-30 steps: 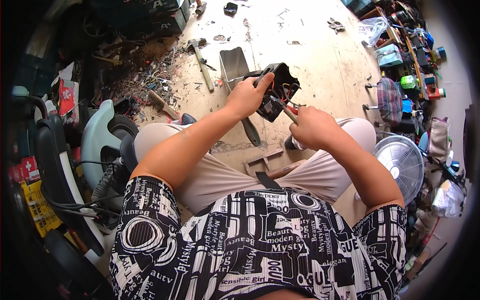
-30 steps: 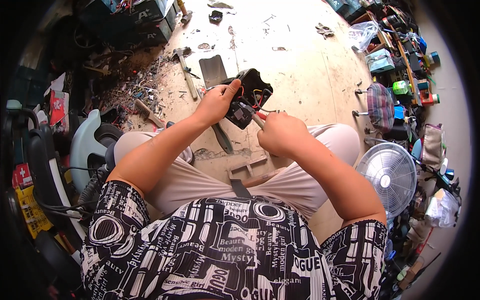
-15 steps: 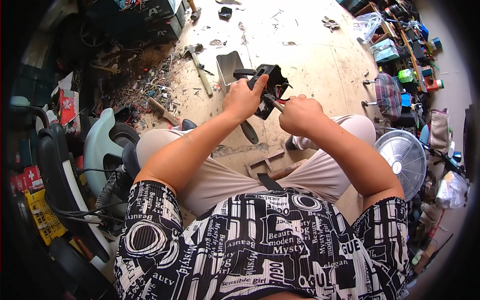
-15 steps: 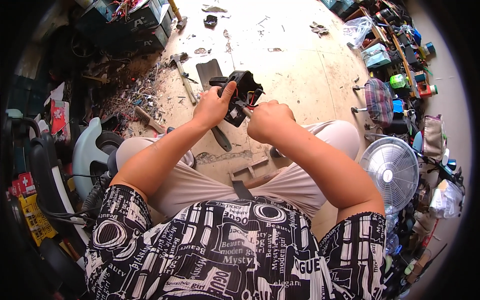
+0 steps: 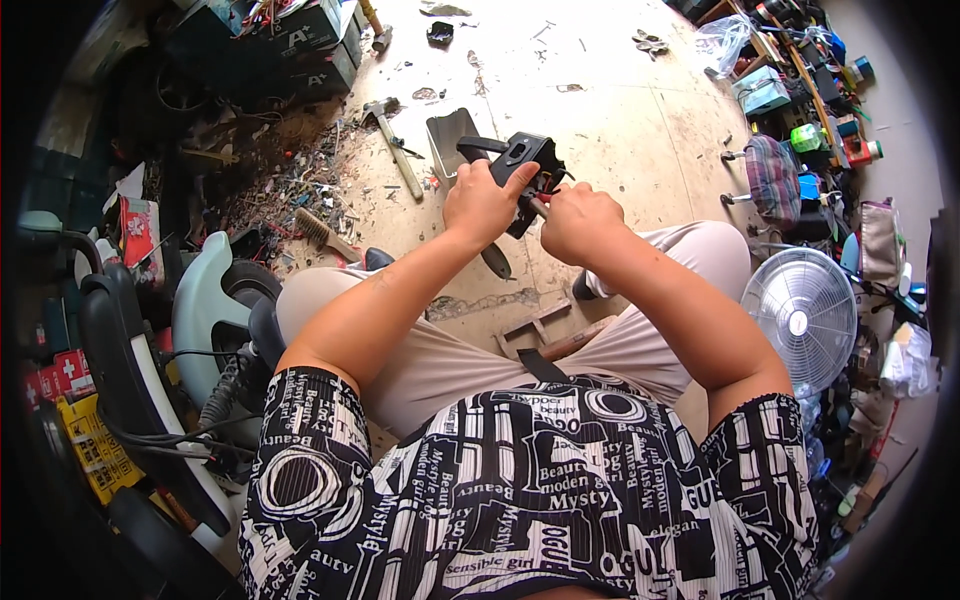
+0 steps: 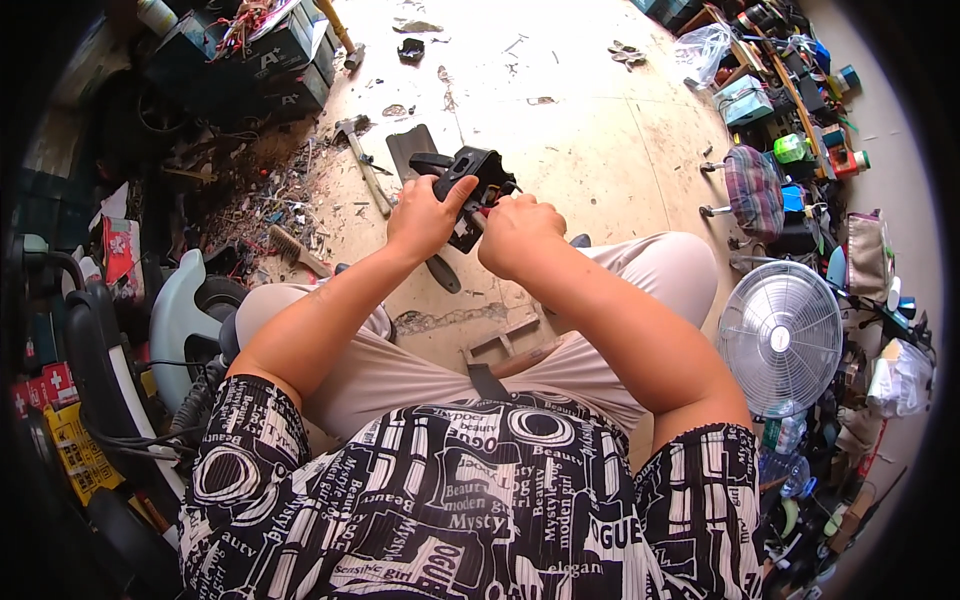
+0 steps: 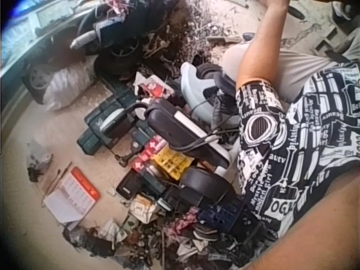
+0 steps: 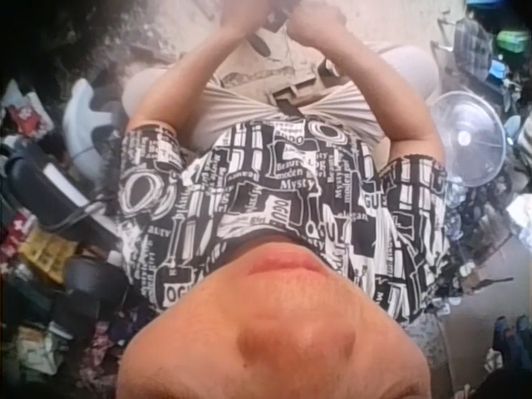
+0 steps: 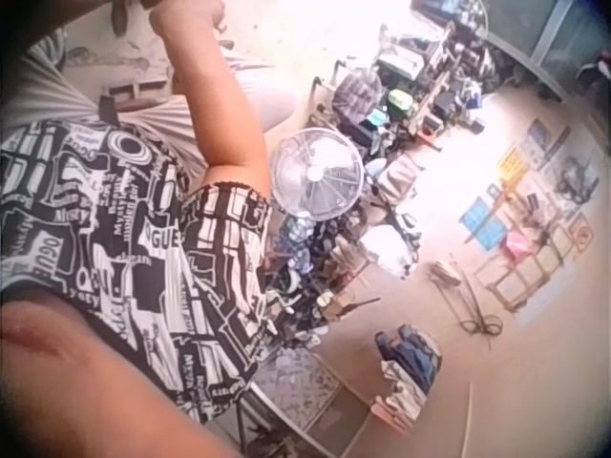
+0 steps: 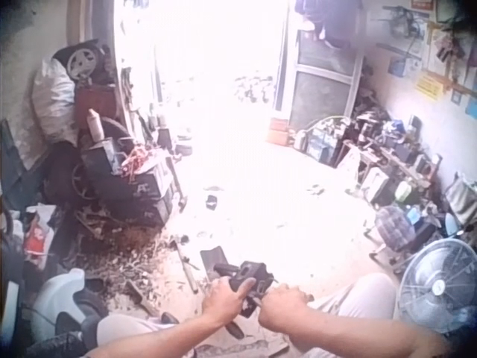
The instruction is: The person disassembles an electronic enclosure, removes internal components using a screwdriver and pliers, and trims wires.
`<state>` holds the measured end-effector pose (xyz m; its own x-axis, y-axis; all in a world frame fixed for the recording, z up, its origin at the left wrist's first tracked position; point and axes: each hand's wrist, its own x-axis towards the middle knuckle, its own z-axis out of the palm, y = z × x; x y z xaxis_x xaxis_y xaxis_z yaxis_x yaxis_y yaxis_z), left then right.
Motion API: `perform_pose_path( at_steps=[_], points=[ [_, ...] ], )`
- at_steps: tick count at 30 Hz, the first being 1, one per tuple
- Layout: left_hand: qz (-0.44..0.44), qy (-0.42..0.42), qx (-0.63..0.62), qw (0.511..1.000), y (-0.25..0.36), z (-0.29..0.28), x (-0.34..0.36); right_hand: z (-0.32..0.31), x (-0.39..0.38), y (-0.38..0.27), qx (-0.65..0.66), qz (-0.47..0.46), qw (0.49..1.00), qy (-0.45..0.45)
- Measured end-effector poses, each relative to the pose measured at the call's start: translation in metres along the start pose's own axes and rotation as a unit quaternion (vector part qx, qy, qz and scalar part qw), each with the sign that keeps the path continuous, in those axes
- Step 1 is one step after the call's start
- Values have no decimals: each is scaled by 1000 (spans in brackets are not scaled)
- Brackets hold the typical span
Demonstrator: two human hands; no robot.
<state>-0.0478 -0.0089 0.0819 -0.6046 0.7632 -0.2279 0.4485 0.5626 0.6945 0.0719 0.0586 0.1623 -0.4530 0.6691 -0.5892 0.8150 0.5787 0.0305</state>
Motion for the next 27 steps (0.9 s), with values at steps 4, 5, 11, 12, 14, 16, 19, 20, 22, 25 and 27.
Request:
perform_pose_path(
  at_steps=[4,5,11,12,14,16,19,20,22,25,27],
  points=[
    [36,22,0,999,-2,0,4,4,2,12,77,-42,996,-23],
    [37,21,0,999,-2,1,5,12,10,19,107,-71,991,-36],
    [-2,-61,-174,983,-12,3,11,15,-12,29,458,12,867,-196],
    [-11,-80,-217,973,-10,3,7,18,-14,35,544,31,799,-253],
    [15,-70,-260,963,-24,13,9,21,-24,36,658,36,670,-341],
    [56,-82,-326,940,-34,17,9,28,-29,38,704,21,595,-386],
    [97,-84,-419,899,-31,19,8,36,-35,41,748,2,493,-445],
    [108,-93,-431,891,-30,19,10,38,-38,39,776,-9,439,-451],
    [114,-74,-436,890,-28,19,11,43,-41,38,813,-29,360,-456],
    [121,-76,-473,869,-16,11,10,41,-46,35,839,-46,267,-473],
    [120,-90,-502,852,-8,7,-2,37,-46,28,839,-69,238,-485]
  ],
)
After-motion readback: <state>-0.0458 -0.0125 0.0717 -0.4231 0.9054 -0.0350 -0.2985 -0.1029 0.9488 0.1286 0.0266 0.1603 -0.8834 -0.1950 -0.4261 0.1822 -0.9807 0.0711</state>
